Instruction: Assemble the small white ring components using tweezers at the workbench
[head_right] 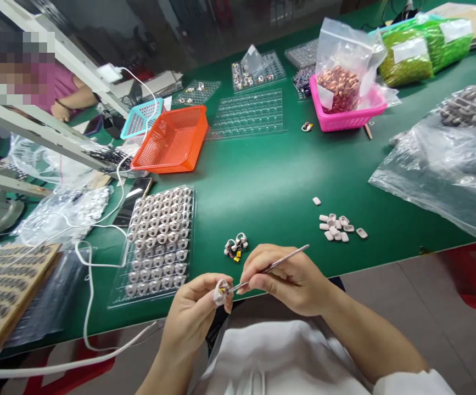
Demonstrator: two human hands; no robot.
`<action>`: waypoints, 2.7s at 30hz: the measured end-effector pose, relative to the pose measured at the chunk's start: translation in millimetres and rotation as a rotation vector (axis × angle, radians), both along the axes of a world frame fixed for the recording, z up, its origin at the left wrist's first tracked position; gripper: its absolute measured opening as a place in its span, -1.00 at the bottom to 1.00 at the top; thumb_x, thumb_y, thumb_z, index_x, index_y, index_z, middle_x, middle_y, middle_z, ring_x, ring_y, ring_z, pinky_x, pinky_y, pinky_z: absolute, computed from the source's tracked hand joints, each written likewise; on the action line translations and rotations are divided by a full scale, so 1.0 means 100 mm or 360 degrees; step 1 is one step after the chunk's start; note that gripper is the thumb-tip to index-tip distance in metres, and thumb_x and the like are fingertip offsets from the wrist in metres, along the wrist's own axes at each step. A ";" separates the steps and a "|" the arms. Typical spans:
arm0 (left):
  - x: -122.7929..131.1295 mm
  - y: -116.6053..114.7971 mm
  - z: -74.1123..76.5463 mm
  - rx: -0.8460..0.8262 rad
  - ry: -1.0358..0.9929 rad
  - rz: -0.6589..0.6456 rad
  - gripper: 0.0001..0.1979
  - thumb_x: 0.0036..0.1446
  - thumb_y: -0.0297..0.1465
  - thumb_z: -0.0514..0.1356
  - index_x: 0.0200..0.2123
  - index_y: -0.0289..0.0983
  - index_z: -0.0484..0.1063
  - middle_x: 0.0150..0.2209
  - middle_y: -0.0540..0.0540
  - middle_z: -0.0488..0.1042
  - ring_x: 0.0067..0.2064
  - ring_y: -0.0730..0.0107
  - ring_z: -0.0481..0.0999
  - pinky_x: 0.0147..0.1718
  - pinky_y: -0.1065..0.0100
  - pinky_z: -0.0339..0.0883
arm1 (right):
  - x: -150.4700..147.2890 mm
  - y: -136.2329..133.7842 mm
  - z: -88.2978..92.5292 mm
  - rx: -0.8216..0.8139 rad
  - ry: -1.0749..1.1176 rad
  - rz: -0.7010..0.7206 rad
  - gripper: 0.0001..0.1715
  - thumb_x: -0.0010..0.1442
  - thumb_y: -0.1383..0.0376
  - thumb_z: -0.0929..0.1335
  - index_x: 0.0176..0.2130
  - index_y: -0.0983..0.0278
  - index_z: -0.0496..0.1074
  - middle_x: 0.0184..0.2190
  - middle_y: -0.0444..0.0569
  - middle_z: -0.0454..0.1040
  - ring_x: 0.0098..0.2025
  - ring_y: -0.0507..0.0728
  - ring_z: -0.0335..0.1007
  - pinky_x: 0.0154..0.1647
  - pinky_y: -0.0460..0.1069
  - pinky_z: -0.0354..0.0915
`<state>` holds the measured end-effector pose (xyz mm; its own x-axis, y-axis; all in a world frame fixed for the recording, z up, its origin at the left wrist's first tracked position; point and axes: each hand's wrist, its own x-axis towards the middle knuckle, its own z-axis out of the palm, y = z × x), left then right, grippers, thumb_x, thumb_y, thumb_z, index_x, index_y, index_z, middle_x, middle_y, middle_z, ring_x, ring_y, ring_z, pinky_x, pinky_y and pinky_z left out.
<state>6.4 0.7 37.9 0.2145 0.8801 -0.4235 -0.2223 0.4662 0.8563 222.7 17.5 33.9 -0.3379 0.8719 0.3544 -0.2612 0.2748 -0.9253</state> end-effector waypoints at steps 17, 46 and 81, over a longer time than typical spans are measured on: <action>0.02 -0.02 -0.01 0.0060 0.0037 -0.0013 -0.83 0.08 -0.30 0.42 -0.34 -0.30 0.63 -0.49 -0.02 0.55 -0.48 0.53 0.46 -0.42 0.54 0.35 | 0.06 -0.06 0.11 0.0307 -0.0173 -0.0125 -0.83 0.41 0.34 0.30 -0.05 0.26 0.46 -0.31 0.02 0.52 -0.22 0.13 0.43 -0.22 0.01 0.39; 0.19 -0.03 0.03 0.1056 0.0515 0.0009 -0.71 0.15 -0.57 0.31 -0.09 -0.17 0.65 -0.33 -0.05 0.66 -0.33 0.45 0.57 -0.31 0.52 0.45 | -0.46 -0.31 -0.29 -0.0267 0.0027 -0.0566 -0.91 0.32 0.36 0.34 -0.18 0.18 0.44 -0.37 -0.11 0.38 -0.34 0.08 0.31 -0.33 -0.05 0.28; 0.24 0.06 -0.08 0.0243 0.0439 -0.0002 -0.79 0.04 -0.28 0.39 -0.32 -0.31 0.62 -0.44 -0.08 0.55 -0.44 0.41 0.47 -0.44 0.46 0.40 | 1.49 0.16 -0.07 -0.0412 -0.2051 -0.0957 -0.83 0.25 0.23 0.34 -0.33 0.22 0.51 -0.36 -0.07 0.50 -0.40 0.14 0.36 -0.36 0.02 0.21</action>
<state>30.0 7.1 30.4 0.1108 0.9378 -0.3289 0.0286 0.3278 0.9443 371.4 33.1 26.5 0.1398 0.9856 -0.0951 0.8701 -0.1681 -0.4633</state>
